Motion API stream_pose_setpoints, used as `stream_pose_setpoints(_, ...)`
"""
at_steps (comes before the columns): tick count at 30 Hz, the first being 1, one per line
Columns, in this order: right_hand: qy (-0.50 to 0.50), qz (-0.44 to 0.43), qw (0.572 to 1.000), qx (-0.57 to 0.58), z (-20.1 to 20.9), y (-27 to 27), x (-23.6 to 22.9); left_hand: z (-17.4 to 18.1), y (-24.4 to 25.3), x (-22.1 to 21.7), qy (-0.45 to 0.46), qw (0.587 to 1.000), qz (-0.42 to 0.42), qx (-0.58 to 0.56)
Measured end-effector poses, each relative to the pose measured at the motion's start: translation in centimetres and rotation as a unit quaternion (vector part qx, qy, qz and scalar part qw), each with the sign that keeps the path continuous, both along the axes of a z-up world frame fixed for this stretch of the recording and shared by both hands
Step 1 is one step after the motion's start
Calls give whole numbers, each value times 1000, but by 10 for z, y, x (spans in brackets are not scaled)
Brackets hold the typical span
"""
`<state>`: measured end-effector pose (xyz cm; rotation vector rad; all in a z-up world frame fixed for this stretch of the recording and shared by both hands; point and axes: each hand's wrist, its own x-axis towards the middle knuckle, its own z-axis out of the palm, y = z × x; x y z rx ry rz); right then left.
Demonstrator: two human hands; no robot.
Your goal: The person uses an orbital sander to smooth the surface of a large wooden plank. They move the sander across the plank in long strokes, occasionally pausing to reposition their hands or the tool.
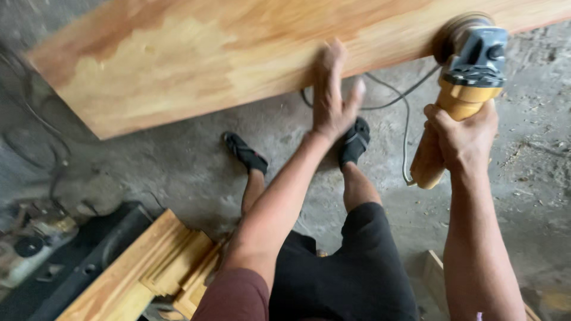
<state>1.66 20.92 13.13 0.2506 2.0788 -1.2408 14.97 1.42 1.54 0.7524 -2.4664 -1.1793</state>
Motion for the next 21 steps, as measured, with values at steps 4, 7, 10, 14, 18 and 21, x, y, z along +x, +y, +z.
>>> stream_pose_setpoints(4, 44, 55, 989, -133, -22, -76, 77, 74, 26, 95, -63, 982, -113, 137)
stream_pose_setpoints(7, 45, 134, 989, -38, -22, -148, 137, 98, 4, 138, -37, 974, 6, 222)
stream_pose_setpoints(10, 42, 213, 976, 22, -19, -218, 204, 100, -39, 182, -62, 932, 100, 343)
stream_pose_setpoints(14, 84, 277, 957, -30, -15, -307, 282, 103, -105, 244, 3, 887, 203, 415)
stream_pose_setpoints(18, 22, 308, 951, -16, -16, -382, 344, 92, -157, 311, -25, 883, 268, 385)
stream_pose_setpoints(21, 42, 367, 929, -29, -24, -433, 394, 73, -189, 361, 14, 882, 324, 342)
